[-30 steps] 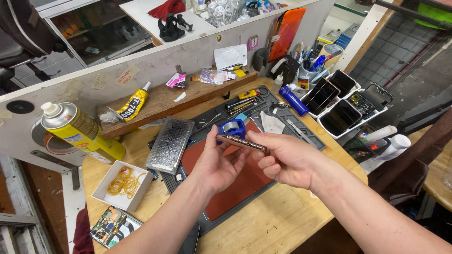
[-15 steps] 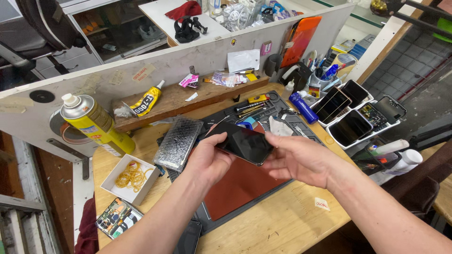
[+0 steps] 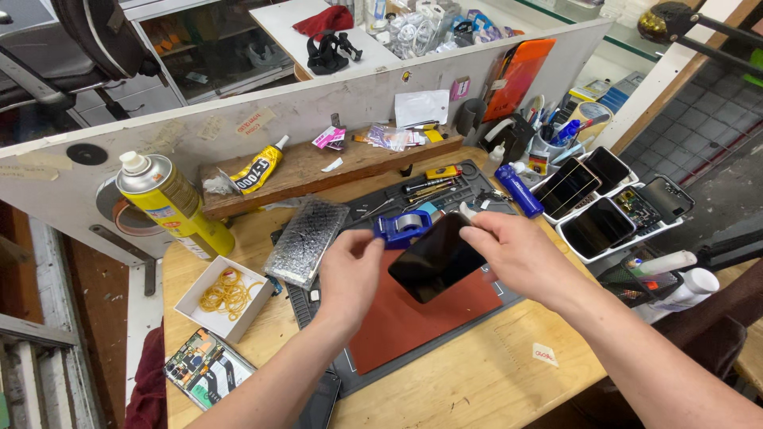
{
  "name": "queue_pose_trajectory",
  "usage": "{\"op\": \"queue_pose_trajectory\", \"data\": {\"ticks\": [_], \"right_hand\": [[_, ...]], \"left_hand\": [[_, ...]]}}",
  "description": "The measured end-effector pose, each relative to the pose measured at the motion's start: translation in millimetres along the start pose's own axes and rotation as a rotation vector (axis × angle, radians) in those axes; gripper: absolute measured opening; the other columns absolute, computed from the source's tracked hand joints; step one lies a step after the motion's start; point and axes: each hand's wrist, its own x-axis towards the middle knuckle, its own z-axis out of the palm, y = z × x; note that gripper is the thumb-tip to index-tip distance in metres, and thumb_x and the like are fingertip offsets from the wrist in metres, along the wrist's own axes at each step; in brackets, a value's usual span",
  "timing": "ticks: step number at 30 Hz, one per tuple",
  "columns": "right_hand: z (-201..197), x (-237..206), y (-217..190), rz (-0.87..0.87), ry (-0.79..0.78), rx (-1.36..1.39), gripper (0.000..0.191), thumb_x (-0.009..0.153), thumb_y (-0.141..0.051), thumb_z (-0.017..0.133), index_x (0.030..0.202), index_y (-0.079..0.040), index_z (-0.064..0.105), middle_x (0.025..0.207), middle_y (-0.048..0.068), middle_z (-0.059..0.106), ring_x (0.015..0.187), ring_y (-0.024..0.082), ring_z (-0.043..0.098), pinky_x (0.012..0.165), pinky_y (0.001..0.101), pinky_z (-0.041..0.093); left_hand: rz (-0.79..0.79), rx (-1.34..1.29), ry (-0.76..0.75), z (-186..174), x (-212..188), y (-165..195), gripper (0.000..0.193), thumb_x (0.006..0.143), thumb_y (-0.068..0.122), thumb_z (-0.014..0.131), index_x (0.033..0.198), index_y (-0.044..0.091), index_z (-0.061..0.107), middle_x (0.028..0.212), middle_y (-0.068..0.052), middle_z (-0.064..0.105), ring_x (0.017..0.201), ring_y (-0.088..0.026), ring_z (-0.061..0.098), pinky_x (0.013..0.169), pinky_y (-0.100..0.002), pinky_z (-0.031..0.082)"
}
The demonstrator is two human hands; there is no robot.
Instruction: The person reassembles a smartphone by aligning the screen to the chassis and securing it with screws. They then clean the device with a cloth and apply a protective film to the screen.
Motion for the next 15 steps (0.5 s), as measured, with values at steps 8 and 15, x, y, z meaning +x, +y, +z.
{"op": "queue_pose_trajectory", "data": {"ticks": [8, 15], "right_hand": [[20.8, 5.5, -13.6, -0.225, 0.054, -0.264, 0.028, 0.091, -0.03, 0.066, 0.11, -0.012, 0.075, 0.097, 0.014, 0.076, 0.087, 0.032, 0.073, 0.077, 0.0408, 0.055], [25.1, 1.6, -18.1, -0.204, 0.077, -0.247, 0.027, 0.09, -0.032, 0.067, 0.108, -0.014, 0.077, 0.094, 0.012, 0.077, 0.086, 0.03, 0.074, 0.077, 0.0397, 0.056]], "left_hand": [[-0.104, -0.099, -0.272, 24.8, -0.7, 41.4, 0.03, 0.097, 0.03, 0.063, 0.112, 0.007, 0.074, 0.094, -0.004, 0.076, 0.081, -0.011, 0.072, 0.063, -0.028, 0.063], [-0.083, -0.057, -0.296, 21.3, -0.1, 36.4, 0.023, 0.094, 0.026, 0.07, 0.102, 0.005, 0.075, 0.089, -0.004, 0.075, 0.077, -0.011, 0.069, 0.061, -0.029, 0.06]]}}
